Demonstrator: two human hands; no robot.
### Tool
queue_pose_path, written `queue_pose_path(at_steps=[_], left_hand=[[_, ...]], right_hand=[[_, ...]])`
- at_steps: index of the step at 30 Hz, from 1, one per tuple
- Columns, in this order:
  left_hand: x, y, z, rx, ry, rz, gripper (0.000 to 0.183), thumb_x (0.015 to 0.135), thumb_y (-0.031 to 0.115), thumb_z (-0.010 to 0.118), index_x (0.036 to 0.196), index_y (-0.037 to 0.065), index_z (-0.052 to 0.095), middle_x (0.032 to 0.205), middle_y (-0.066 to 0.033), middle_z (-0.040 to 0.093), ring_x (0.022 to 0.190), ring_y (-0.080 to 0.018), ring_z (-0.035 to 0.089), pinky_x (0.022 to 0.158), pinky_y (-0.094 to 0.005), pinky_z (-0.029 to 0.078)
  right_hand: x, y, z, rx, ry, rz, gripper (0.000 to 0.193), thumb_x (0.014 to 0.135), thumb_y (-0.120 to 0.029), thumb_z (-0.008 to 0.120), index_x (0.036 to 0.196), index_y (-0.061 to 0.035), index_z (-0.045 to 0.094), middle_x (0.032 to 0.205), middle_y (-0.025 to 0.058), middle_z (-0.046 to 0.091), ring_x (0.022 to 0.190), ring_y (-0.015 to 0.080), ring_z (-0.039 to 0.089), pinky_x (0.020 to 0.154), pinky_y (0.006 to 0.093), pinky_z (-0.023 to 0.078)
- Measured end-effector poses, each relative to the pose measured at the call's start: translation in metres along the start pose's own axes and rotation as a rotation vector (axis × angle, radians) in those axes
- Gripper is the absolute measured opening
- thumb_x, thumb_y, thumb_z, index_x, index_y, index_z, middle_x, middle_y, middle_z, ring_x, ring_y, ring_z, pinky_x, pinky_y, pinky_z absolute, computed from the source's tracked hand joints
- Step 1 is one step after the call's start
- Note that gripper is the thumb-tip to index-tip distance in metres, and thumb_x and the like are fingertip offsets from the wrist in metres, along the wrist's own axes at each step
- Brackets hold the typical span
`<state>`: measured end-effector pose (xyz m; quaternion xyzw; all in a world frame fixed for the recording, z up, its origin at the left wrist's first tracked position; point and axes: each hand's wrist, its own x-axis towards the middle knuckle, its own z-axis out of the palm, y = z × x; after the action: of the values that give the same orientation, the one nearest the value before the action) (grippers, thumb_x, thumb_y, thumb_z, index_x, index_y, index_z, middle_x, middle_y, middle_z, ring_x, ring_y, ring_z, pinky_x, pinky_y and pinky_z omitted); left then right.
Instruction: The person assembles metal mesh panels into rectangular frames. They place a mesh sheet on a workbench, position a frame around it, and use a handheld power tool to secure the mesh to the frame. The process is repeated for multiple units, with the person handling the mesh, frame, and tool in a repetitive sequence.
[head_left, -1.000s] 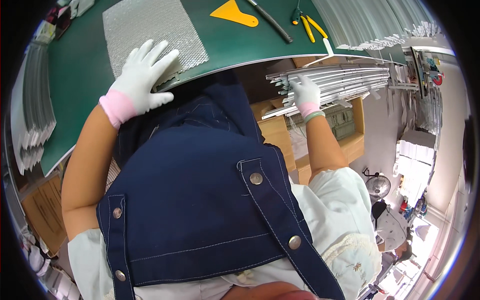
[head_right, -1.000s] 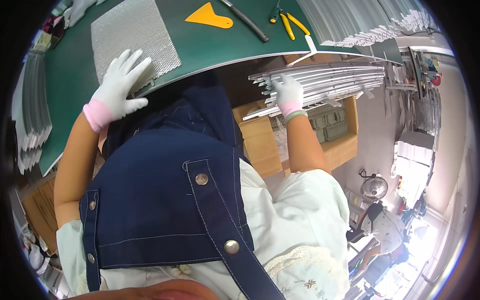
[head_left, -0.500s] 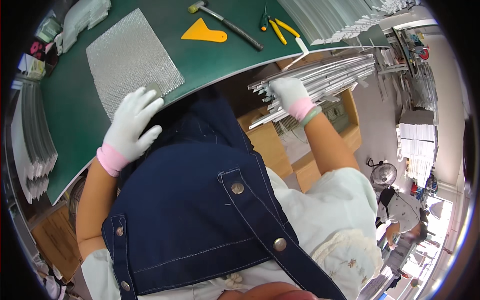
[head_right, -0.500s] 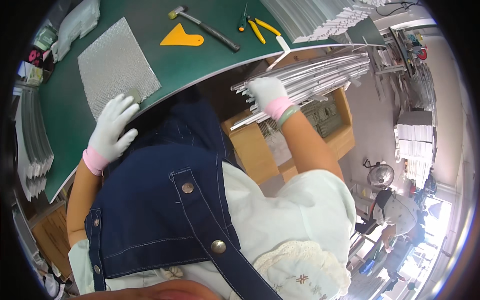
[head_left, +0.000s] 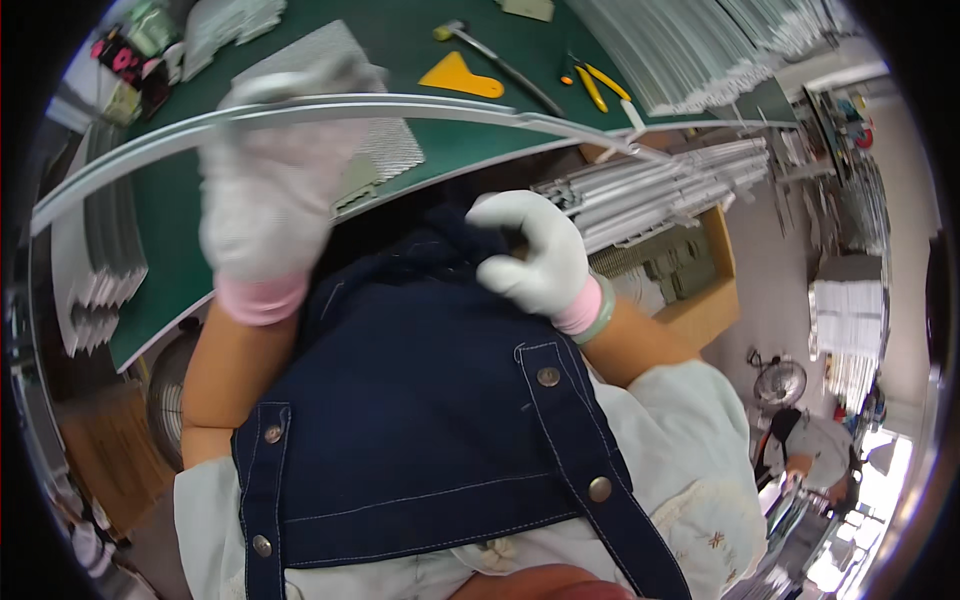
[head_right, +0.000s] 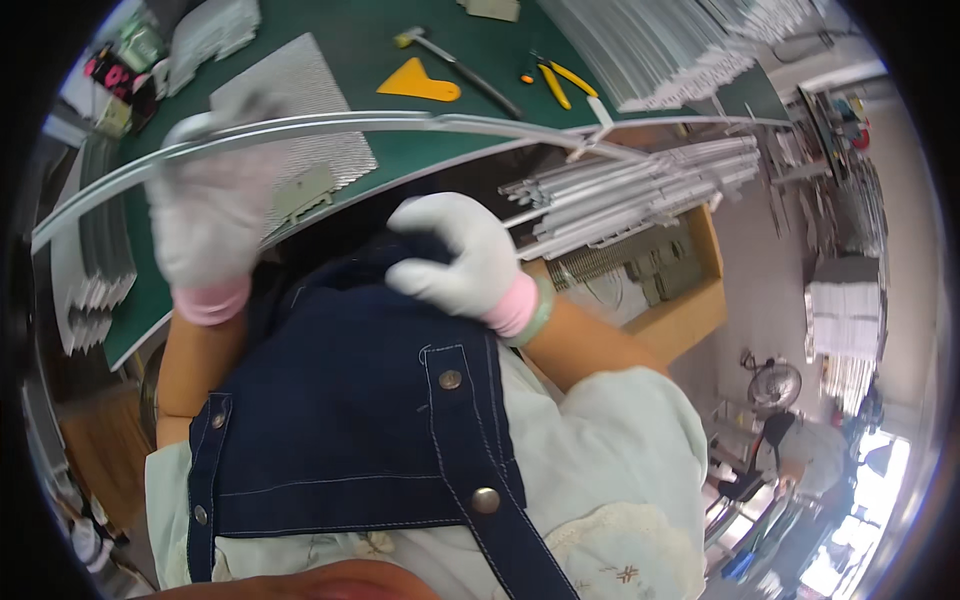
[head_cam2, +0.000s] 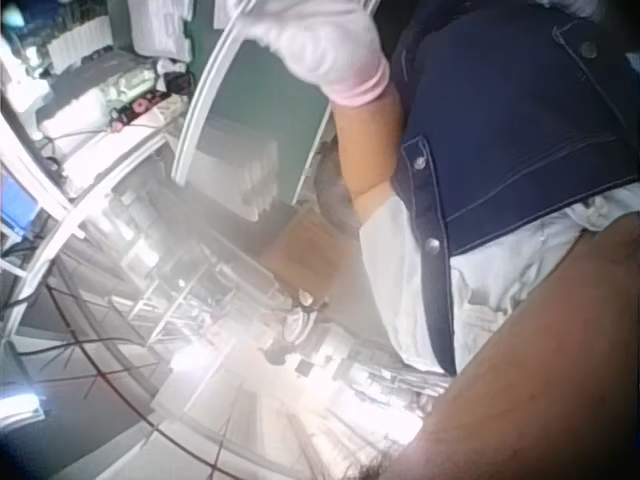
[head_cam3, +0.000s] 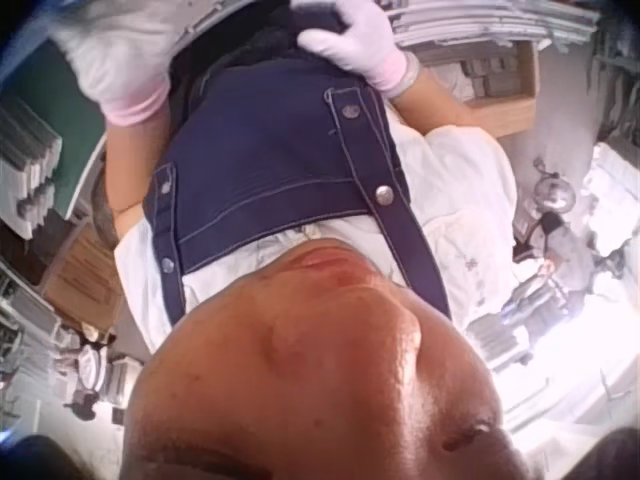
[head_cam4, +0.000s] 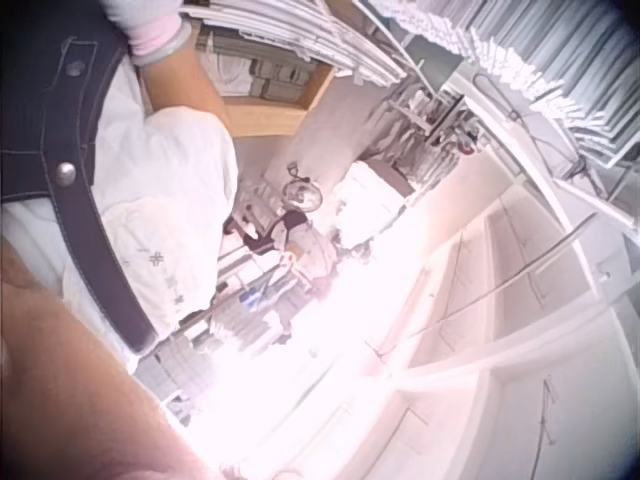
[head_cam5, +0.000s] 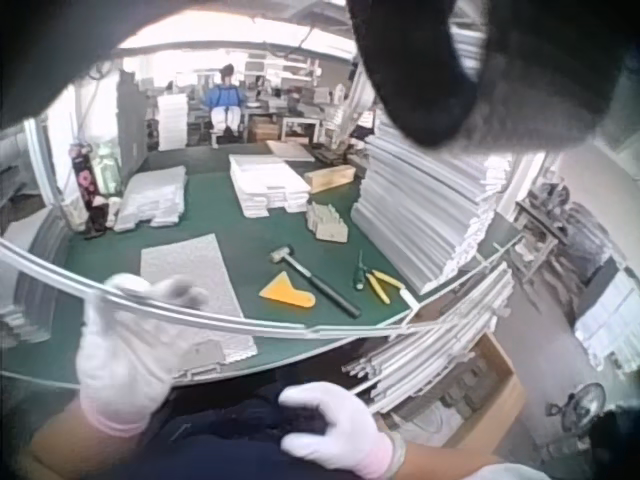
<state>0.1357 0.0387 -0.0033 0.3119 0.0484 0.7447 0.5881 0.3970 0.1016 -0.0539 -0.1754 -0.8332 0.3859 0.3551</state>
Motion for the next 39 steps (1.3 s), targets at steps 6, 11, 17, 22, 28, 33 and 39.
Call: queue_pose_path(at_steps=[6,11,17,22,28,33,39], left_hand=[[-0.061,0.085,-0.016,0.734,0.195,0.395,0.049,0.109,0.043,0.031,0.112,0.002,0.057,0.082,-0.0097,0.060,0.076,-0.0262,0.062,0.080,-0.0426,0.053],[-0.072,0.070,-0.001,1.342,0.586,0.094,0.044,0.108,0.040,0.041,0.104,0.000,0.059,0.061,-0.0003,0.050,0.052,-0.0095,0.050,0.052,-0.0247,0.045],[-0.085,0.055,-0.025,1.401,0.739,-0.142,0.045,0.098,0.021,0.061,0.132,-0.003,0.044,0.081,-0.0034,0.057,0.066,-0.0102,0.056,0.062,-0.0258,0.049],[-0.084,0.037,-0.094,1.837,0.620,0.056,0.056,0.089,0.014,0.062,0.140,0.001,0.043,0.105,-0.0164,0.065,0.098,-0.0294,0.065,0.090,-0.0407,0.051],[-0.051,0.051,-0.136,1.872,0.770,-0.298,0.038,0.086,0.018,0.059,0.121,0.003,0.055,0.107,-0.0221,0.067,0.102,-0.0406,0.063,0.092,-0.0441,0.050],[-0.099,0.068,-0.103,2.284,0.929,-0.434,0.041,0.085,0.040,0.064,0.093,-0.001,0.064,0.084,-0.0231,0.068,0.084,-0.0407,0.066,0.081,-0.0478,0.053],[-0.133,0.043,-0.077,1.613,0.754,-0.924,0.063,0.089,0.058,0.063,0.103,-0.003,0.069,0.088,-0.0183,0.070,0.086,-0.0278,0.069,0.083,-0.0378,0.052]], right_hand=[[-0.037,0.052,-0.022,1.257,0.572,0.479,0.070,0.102,-0.051,0.048,0.147,-0.0005,0.031,0.140,0.0266,0.047,0.119,0.0346,0.058,0.105,0.0493,0.047],[-0.015,0.009,0.015,0.187,0.410,-0.074,0.097,0.093,-0.049,0.064,0.155,0.0031,0.010,0.146,0.0278,0.040,0.115,0.0319,0.061,0.102,0.0430,0.048],[0.048,-0.017,0.050,-0.026,-0.040,0.300,0.073,0.088,0.002,0.055,0.154,0.0017,0.023,0.108,0.0167,0.068,0.089,0.0204,0.067,0.085,0.0319,0.053],[0.092,0.055,0.069,-0.187,-0.040,0.321,0.048,0.088,-0.011,0.056,0.133,0.0049,0.053,0.105,0.0199,0.070,0.098,0.0307,0.069,0.089,0.0379,0.052],[0.115,0.105,0.087,-0.482,-0.032,0.301,0.042,0.088,-0.014,0.056,0.125,0.0054,0.057,0.101,0.0264,0.068,0.097,0.0416,0.066,0.087,0.0462,0.052],[0.090,0.069,0.076,-0.269,-0.087,0.527,0.042,0.087,-0.016,0.064,0.123,0.0048,0.059,0.087,0.0170,0.069,0.079,0.0252,0.069,0.076,0.0355,0.053],[0.049,0.060,0.083,-0.207,0.002,0.388,0.050,0.081,-0.014,0.073,0.125,0.0060,0.057,0.098,0.0157,0.066,0.088,0.0252,0.065,0.081,0.0350,0.052]])
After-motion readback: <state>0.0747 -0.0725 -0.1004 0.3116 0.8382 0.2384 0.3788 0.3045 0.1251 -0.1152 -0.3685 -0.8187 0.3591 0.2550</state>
